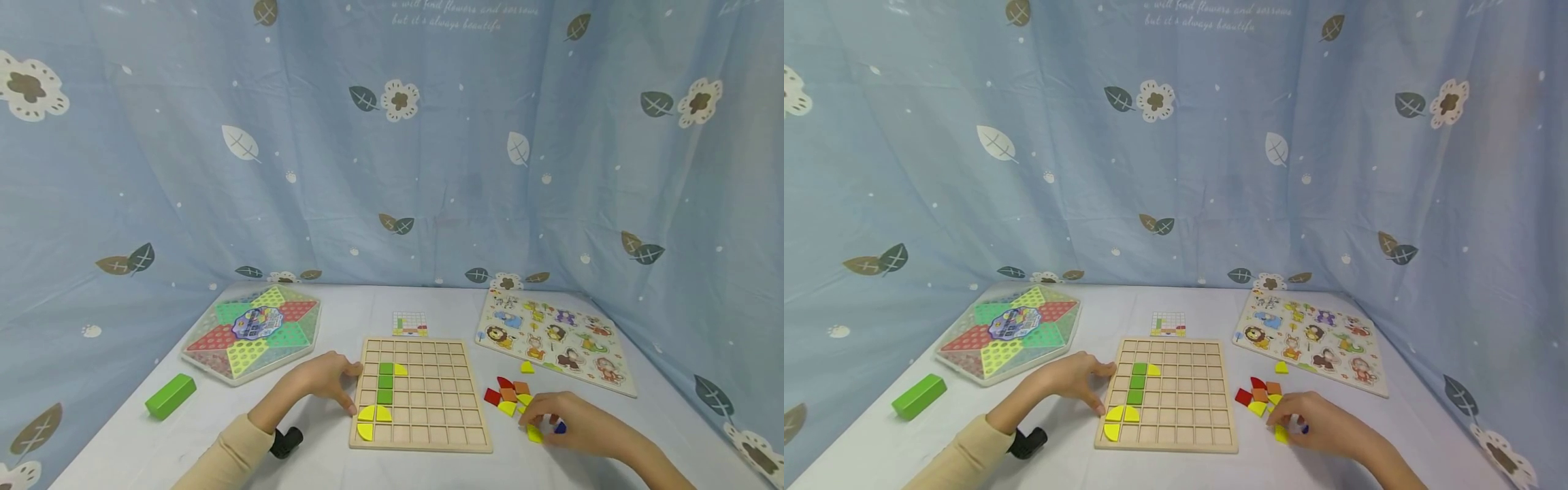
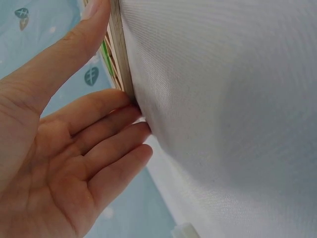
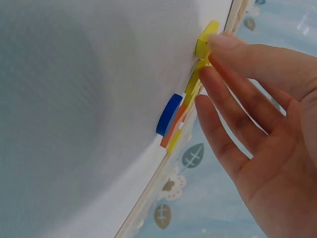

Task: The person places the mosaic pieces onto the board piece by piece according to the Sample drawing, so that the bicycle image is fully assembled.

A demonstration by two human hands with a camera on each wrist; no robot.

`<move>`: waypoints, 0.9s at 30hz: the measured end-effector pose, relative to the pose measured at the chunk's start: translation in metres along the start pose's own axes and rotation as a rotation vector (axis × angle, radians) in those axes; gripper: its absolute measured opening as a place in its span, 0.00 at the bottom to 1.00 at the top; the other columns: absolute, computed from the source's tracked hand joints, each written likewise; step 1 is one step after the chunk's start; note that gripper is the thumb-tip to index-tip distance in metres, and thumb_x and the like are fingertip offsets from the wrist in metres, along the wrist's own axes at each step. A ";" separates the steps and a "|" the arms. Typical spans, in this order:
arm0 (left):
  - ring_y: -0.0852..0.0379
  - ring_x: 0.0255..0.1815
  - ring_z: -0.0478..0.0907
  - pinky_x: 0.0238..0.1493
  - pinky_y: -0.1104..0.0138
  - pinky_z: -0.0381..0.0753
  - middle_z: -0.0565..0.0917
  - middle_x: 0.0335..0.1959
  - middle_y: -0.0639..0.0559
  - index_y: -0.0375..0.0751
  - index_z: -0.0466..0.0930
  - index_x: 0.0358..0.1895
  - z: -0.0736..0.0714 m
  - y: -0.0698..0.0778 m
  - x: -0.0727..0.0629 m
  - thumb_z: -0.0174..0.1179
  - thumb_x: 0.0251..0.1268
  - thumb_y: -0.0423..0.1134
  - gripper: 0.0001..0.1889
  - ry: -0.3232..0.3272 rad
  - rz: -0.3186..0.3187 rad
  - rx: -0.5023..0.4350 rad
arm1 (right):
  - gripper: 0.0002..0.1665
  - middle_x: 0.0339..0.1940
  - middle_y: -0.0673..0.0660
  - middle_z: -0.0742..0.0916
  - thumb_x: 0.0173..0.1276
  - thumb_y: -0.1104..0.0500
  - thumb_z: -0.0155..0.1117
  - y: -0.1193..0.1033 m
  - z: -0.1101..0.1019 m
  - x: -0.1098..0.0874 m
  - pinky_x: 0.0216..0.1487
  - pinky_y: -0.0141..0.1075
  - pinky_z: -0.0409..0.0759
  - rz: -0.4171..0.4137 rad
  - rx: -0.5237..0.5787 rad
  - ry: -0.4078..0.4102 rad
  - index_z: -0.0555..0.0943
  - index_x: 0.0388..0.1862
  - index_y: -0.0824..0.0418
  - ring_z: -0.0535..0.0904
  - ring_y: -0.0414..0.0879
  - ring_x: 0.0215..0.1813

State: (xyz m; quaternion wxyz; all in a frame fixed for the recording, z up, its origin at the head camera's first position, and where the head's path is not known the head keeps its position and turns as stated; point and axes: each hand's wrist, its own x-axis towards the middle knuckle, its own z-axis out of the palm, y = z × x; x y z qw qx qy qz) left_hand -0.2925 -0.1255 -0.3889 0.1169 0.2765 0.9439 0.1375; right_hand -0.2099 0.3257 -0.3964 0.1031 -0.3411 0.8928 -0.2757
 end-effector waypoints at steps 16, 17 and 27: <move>0.41 0.65 0.69 0.62 0.52 0.70 0.78 0.61 0.45 0.40 0.77 0.62 -0.003 0.007 -0.002 0.79 0.37 0.52 0.42 0.001 -0.027 0.011 | 0.13 0.40 0.40 0.83 0.57 0.54 0.74 0.003 0.003 0.000 0.33 0.32 0.78 0.007 0.000 0.006 0.85 0.42 0.49 0.75 0.34 0.36; 0.42 0.65 0.69 0.61 0.52 0.70 0.78 0.61 0.45 0.40 0.77 0.62 -0.003 0.007 -0.002 0.79 0.37 0.52 0.42 0.001 -0.029 0.011 | 0.12 0.40 0.40 0.83 0.57 0.56 0.74 0.003 0.003 0.000 0.33 0.32 0.78 0.001 -0.004 0.004 0.85 0.42 0.49 0.75 0.34 0.37; 0.40 0.65 0.69 0.61 0.51 0.70 0.77 0.62 0.45 0.40 0.77 0.62 -0.001 0.004 -0.001 0.78 0.38 0.52 0.42 -0.003 -0.023 -0.003 | 0.11 0.34 0.35 0.82 0.57 0.56 0.74 0.001 0.004 0.002 0.35 0.31 0.79 0.025 -0.035 -0.004 0.86 0.40 0.49 0.76 0.32 0.35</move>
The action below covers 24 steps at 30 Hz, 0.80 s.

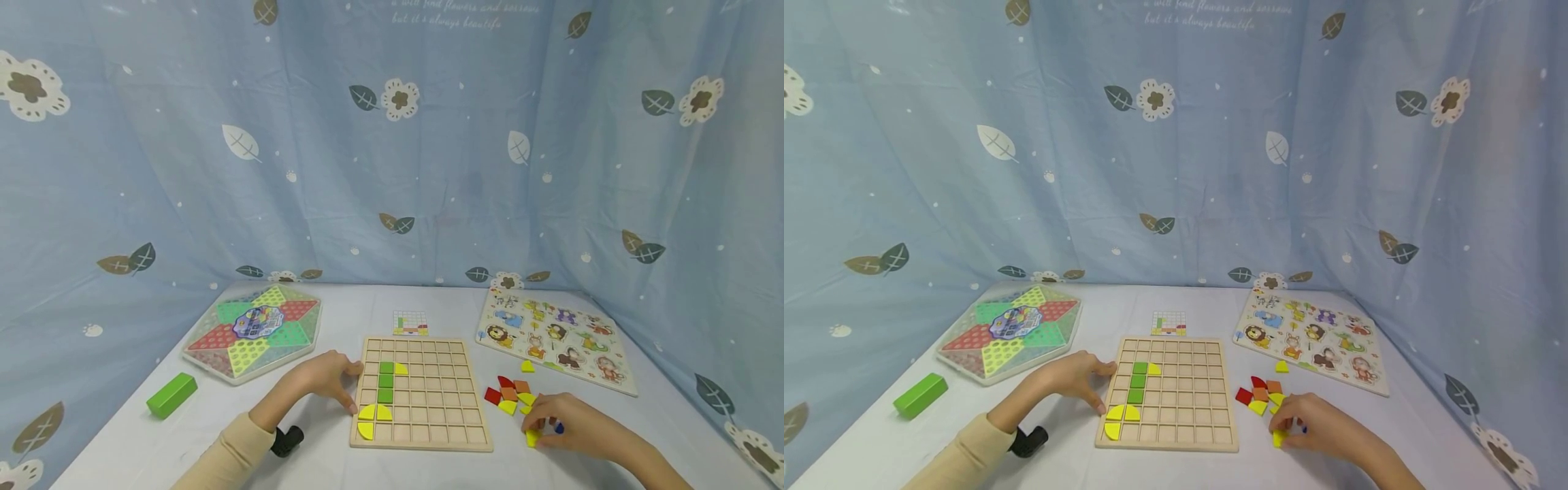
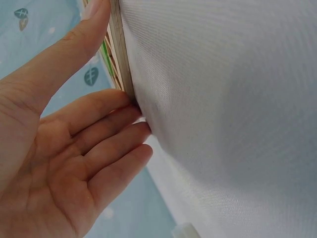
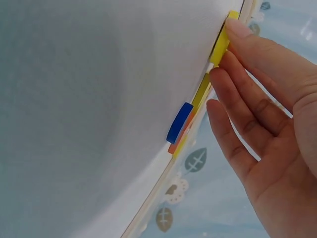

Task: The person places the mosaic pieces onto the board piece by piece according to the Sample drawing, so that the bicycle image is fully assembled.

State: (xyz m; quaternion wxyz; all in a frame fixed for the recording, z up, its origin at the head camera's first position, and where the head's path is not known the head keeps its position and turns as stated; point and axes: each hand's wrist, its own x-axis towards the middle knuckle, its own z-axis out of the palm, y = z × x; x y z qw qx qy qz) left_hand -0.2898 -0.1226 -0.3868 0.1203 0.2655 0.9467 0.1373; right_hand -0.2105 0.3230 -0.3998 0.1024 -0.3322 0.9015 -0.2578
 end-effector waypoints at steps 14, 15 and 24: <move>0.41 0.65 0.69 0.61 0.51 0.70 0.77 0.61 0.45 0.40 0.77 0.62 0.000 -0.001 0.000 0.79 0.37 0.51 0.42 0.002 -0.004 0.000 | 0.10 0.36 0.37 0.83 0.59 0.58 0.73 -0.015 -0.001 0.016 0.35 0.32 0.81 -0.074 -0.016 0.048 0.86 0.41 0.52 0.78 0.33 0.34; 0.40 0.65 0.69 0.61 0.51 0.70 0.77 0.61 0.45 0.40 0.77 0.61 0.000 -0.001 0.000 0.79 0.37 0.51 0.42 0.003 -0.004 0.000 | 0.10 0.36 0.37 0.83 0.59 0.58 0.73 -0.018 -0.001 0.019 0.36 0.32 0.81 -0.083 -0.014 0.052 0.86 0.41 0.53 0.78 0.34 0.34; 0.40 0.64 0.69 0.61 0.51 0.70 0.77 0.61 0.45 0.41 0.77 0.62 0.000 0.000 0.000 0.78 0.38 0.52 0.42 0.001 -0.006 -0.001 | 0.09 0.36 0.41 0.82 0.61 0.62 0.71 -0.034 0.005 0.047 0.35 0.31 0.81 -0.274 -0.063 0.091 0.86 0.41 0.56 0.79 0.34 0.36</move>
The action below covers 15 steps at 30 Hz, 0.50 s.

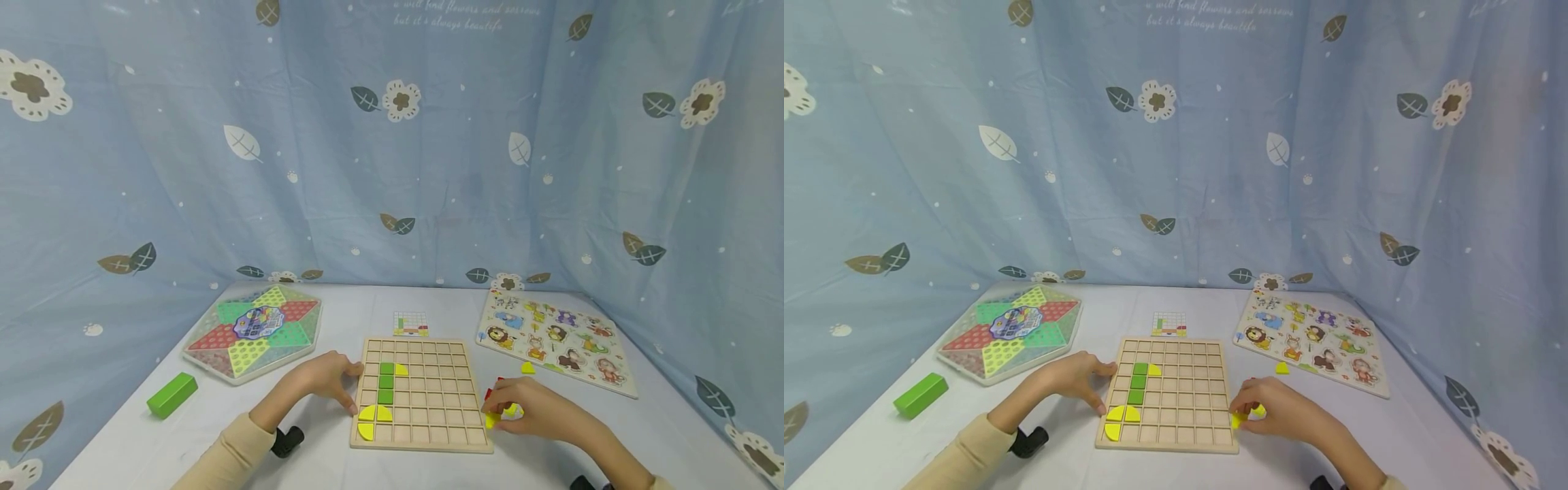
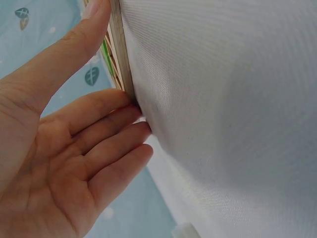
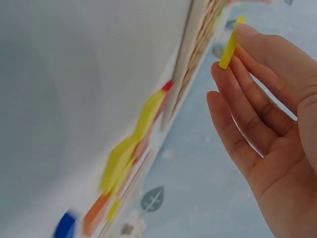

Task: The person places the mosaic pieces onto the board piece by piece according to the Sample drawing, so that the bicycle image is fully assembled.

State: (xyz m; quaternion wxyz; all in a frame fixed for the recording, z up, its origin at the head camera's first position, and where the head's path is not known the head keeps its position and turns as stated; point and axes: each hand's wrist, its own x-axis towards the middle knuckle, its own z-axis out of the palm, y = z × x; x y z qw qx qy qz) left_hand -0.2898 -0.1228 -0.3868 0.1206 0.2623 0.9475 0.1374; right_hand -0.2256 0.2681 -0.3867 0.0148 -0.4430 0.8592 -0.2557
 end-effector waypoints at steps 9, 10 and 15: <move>0.39 0.65 0.68 0.61 0.50 0.69 0.77 0.61 0.45 0.41 0.77 0.62 0.000 0.000 -0.002 0.78 0.37 0.52 0.42 0.004 -0.003 -0.010 | 0.09 0.38 0.42 0.83 0.63 0.61 0.70 -0.019 0.005 0.041 0.34 0.30 0.80 -0.052 -0.048 -0.016 0.86 0.43 0.56 0.79 0.34 0.38; 0.39 0.65 0.68 0.61 0.50 0.70 0.78 0.61 0.45 0.41 0.77 0.62 0.000 0.000 -0.002 0.79 0.37 0.52 0.42 0.005 -0.001 -0.007 | 0.09 0.38 0.42 0.83 0.63 0.61 0.70 -0.020 0.007 0.045 0.35 0.30 0.81 -0.060 -0.049 -0.019 0.86 0.43 0.56 0.79 0.33 0.39; 0.40 0.64 0.69 0.61 0.51 0.70 0.78 0.61 0.45 0.41 0.77 0.62 0.000 0.000 -0.002 0.79 0.37 0.52 0.42 0.011 0.000 -0.003 | 0.10 0.37 0.45 0.83 0.61 0.62 0.71 -0.024 0.015 0.064 0.38 0.29 0.81 -0.165 -0.053 -0.011 0.86 0.43 0.58 0.79 0.34 0.38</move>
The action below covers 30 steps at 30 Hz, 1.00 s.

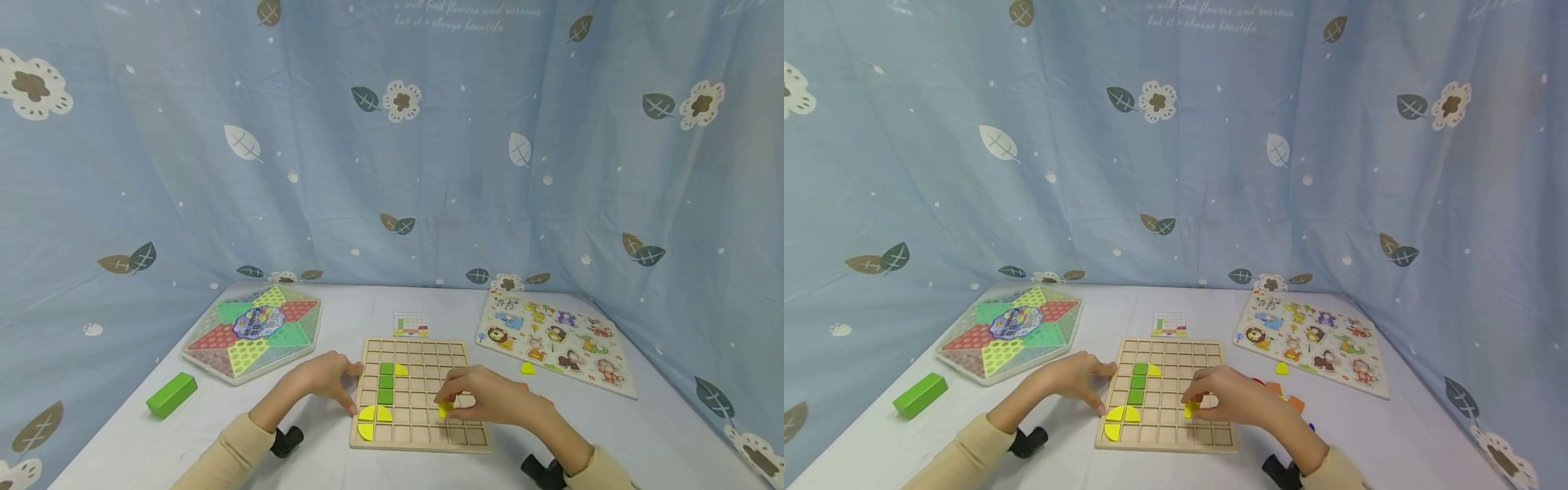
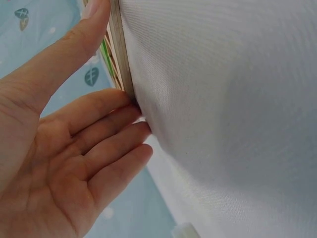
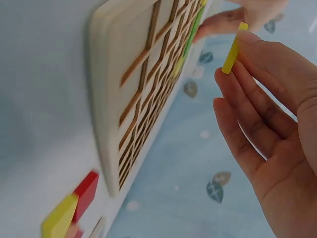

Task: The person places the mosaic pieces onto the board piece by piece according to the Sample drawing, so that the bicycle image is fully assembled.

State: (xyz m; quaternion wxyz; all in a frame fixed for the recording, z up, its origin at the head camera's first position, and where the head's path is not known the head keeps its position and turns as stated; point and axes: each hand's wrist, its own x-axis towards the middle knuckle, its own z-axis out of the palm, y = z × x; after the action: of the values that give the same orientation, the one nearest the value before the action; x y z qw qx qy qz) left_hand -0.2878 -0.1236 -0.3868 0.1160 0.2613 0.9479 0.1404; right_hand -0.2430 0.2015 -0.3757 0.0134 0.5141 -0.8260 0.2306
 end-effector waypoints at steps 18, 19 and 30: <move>0.42 0.64 0.70 0.60 0.52 0.71 0.78 0.61 0.45 0.42 0.77 0.62 0.001 -0.002 0.002 0.78 0.38 0.53 0.42 -0.007 0.001 0.009 | 0.10 0.35 0.41 0.83 0.63 0.58 0.70 -0.020 0.028 0.067 0.41 0.22 0.76 -0.040 -0.034 -0.129 0.86 0.43 0.55 0.78 0.33 0.38; 0.43 0.64 0.70 0.60 0.52 0.71 0.78 0.61 0.46 0.42 0.77 0.62 0.001 -0.002 0.002 0.78 0.38 0.53 0.42 -0.007 0.001 0.010 | 0.10 0.35 0.41 0.83 0.63 0.58 0.70 -0.021 0.029 0.069 0.41 0.21 0.76 -0.041 -0.033 -0.133 0.86 0.43 0.56 0.78 0.33 0.37; 0.45 0.64 0.71 0.60 0.53 0.72 0.77 0.62 0.48 0.41 0.77 0.62 0.000 0.000 0.002 0.78 0.38 0.53 0.42 -0.013 -0.002 0.013 | 0.10 0.34 0.39 0.84 0.61 0.58 0.72 -0.027 0.045 0.083 0.39 0.18 0.74 0.018 -0.040 -0.166 0.87 0.42 0.54 0.77 0.29 0.35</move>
State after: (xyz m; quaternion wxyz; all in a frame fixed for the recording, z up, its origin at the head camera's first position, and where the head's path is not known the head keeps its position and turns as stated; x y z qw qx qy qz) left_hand -0.2893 -0.1228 -0.3868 0.1206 0.2619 0.9483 0.1324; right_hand -0.2493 0.1041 -0.3846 -0.0467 0.5237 -0.8333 0.1707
